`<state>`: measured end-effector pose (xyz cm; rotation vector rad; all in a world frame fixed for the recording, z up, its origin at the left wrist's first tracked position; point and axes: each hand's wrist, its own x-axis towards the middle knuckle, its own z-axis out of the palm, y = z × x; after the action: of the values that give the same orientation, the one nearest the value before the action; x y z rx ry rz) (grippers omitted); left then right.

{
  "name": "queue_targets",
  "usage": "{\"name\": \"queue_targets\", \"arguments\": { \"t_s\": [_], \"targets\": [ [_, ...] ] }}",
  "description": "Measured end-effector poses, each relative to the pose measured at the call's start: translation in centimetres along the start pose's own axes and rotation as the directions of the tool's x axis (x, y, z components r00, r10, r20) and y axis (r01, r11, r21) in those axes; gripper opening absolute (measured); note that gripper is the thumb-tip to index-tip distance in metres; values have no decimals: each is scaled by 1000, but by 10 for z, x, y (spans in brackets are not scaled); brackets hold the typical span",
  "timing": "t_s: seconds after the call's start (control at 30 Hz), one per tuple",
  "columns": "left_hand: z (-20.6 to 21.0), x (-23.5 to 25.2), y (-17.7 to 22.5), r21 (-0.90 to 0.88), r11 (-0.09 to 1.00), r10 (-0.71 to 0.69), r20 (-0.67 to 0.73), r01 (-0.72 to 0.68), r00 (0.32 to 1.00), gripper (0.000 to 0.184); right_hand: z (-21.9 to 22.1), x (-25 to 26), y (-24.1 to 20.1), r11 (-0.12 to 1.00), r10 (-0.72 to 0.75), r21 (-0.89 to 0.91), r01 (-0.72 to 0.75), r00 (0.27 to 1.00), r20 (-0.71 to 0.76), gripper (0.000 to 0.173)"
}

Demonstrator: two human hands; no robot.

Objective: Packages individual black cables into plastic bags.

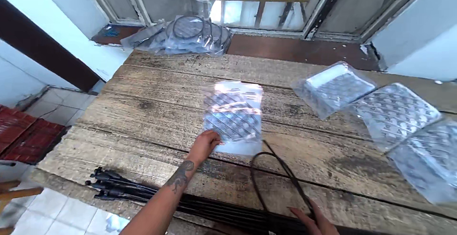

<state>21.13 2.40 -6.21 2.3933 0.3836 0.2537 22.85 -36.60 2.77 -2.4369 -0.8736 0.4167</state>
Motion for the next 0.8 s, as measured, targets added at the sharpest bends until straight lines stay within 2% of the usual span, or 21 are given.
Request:
{"name": "queue_targets", "arguments": {
  "t_s": [0.13,0.27,0.33,0.43,0.53,0.6,0.67,0.73,0.8],
  "targets": [
    [-22,-6,31,148,986,-81,60,72,995,25,0,3,-37,998,-41,-33,45,994,103,79],
    [-28,-30,5,290,939,206,-39,-186,978,15,5,-13,-51,989,-100,-92,112,988,121,77],
    [-26,-52,0,416,868,336,-90,-272,937,23,5,-19,-55,979,-161,-102,175,978,131,77],
    [-13,-90,18,556,750,486,-95,-359,869,35,7,-13,-63,977,-181,-83,195,972,146,75],
    [-1,-109,49,483,783,496,-105,-392,862,41,23,6,-49,997,-81,22,80,997,17,69],
    [4,-115,70,375,825,474,-50,-424,879,40,34,7,-46,995,6,102,0,998,-57,60],
    [8,-120,92,290,840,469,38,-459,882,45,46,0,-58,988,48,150,-33,994,-98,49],
    [9,-129,113,238,827,498,106,-509,860,46,62,-4,-71,987,41,160,-10,980,-192,44],
    [17,-144,130,246,782,579,51,-572,814,42,74,4,-78,990,58,140,-16,950,-308,44]
  ]
}}
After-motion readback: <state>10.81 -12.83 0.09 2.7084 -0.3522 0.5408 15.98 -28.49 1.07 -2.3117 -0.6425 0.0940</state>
